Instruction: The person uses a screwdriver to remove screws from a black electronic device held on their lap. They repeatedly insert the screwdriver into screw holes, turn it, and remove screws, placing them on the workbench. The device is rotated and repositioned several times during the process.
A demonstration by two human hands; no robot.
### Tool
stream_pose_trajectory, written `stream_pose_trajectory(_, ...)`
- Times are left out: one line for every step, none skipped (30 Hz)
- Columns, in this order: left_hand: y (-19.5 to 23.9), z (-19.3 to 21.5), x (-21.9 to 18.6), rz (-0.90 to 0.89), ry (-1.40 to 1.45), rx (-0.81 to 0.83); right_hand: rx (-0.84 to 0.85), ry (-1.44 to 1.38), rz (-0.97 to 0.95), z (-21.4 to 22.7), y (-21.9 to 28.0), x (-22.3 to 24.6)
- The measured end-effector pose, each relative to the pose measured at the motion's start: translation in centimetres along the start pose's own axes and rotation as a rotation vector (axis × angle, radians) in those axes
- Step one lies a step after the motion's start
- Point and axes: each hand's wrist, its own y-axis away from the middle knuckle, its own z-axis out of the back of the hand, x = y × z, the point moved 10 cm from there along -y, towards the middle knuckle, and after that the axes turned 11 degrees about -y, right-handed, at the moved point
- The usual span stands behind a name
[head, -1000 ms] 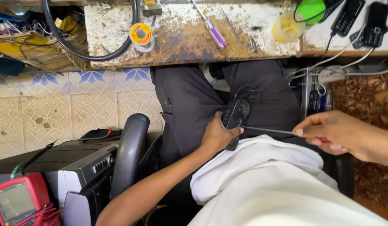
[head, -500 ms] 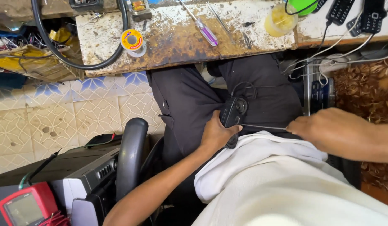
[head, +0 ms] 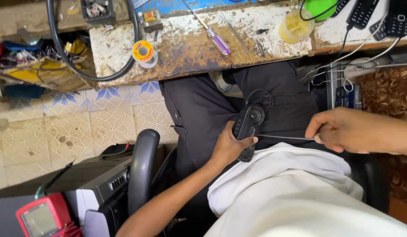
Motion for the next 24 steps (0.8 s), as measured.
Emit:
stream_pose_trajectory(-0.3, 0.2, 0.2, -0.001, -0.005, 0.002, 0.0, -0.005, 0.001, 0.0, 0.6, -0.1)
stream_pose_trajectory(-0.6, 0.1, 0.5, 0.009, 0.056, 0.029, -0.036, 0.426, 0.065, 0.1, 1.3, 0.6)
stream_pose_trajectory(-0.8, 0.0, 1.0, 0.024, 0.125, 0.051, -0.069, 0.87, 0.137, 0.0, 2.0, 1.4)
stream_pose_trajectory(-0.9, 0.2, 0.5, 0.029, 0.128, 0.047, -0.065, 0.874, 0.139, 0.2, 1.7, 0.6)
stream_pose_trajectory(-0.8, 0.3, 0.5, 0.069, 0.141, 0.071, -0.099, 0.971, 0.213, 0.1, 1.5, 0.4)
stream_pose_trajectory(-0.7, 0.4, 0.5, 0.109, 0.154, 0.094, -0.135, 1.062, 0.288, 0.0, 1.4, 0.1)
stream_pose_trajectory(-0.7, 0.4, 0.6, 0.119, 0.151, 0.093, -0.125, 1.059, 0.292, 0.5, 0.9, -1.5)
stream_pose_trajectory(-0.7, 0.3, 0.7, 0.121, 0.148, 0.111, -0.244, 0.712, 0.695, 1.3, 2.5, 0.5)
stream_pose_trajectory(-0.6, 0.1, 0.6, 0.122, 0.152, 0.128, -0.37, 0.329, 1.058, 3.7, 5.2, 1.3)
stream_pose_trajectory(-0.6, 0.3, 0.7, 0.13, 0.155, 0.124, -0.36, 0.329, 1.059, 4.4, 4.4, 1.7)
stream_pose_trajectory(-0.6, 0.2, 0.4, 0.088, 0.074, 0.15, -0.438, 0.276, 0.88, 6.4, 2.5, 1.1)
stream_pose_trajectory(-0.4, 0.1, 0.0, 0.046, -0.006, 0.175, -0.515, 0.211, 0.705, 8.4, 1.0, 0.2)
stream_pose_trajectory(-0.7, 0.5, 0.3, 0.044, -0.007, 0.165, -0.515, 0.211, 0.715, 7.0, 1.3, 2.8)
stream_pose_trajectory(-0.6, 0.0, -0.9, -0.117, -0.147, 0.229, -0.547, -0.027, 0.852, 6.6, 2.8, 5.6)
stream_pose_trajectory(-0.3, -0.5, -2.0, -0.278, -0.289, 0.288, -0.571, -0.277, 0.977, 6.4, 4.3, 8.1)
stream_pose_trajectory(0.1, -0.3, -2.3, -0.279, -0.291, 0.277, -0.568, -0.276, 0.989, 6.0, 1.7, 8.7)
stream_pose_trajectory(0.9, -0.4, -3.7, -0.407, -0.362, 0.273, -0.579, -0.355, 1.122, 6.0, 0.1, 9.7)
stream_pose_trajectory(1.8, -0.6, -5.0, -0.534, -0.435, 0.267, -0.586, -0.435, 1.255, 5.9, -1.4, 10.6)
stream_pose_trajectory(0.8, -1.2, -3.5, -0.538, -0.44, 0.257, -0.587, -0.436, 1.266, 6.1, -2.5, 11.9)
stream_pose_trajectory(0.3, -1.1, -3.3, -0.695, -0.664, 0.072, -0.659, -0.356, 1.37, 6.1, -2.5, 13.5)
stream_pose_trajectory(0.6, -1.5, -2.8, -0.841, -0.884, -0.105, -0.728, -0.278, 1.458, 5.6, -2.4, 14.7)
stream_pose_trajectory(0.2, -1.3, -2.7, -0.839, -0.888, -0.1, -0.727, -0.285, 1.455, 5.8, -3.0, 15.7)
stream_pose_trajectory(0.5, -1.0, -3.2, -0.915, -0.967, -0.187, -0.761, -0.232, 1.538, 5.7, -2.6, 16.9)
stream_pose_trajectory(0.9, -0.7, -3.6, -0.99, -1.045, -0.275, -0.794, -0.176, 1.62, 5.5, -2.2, 18.0)
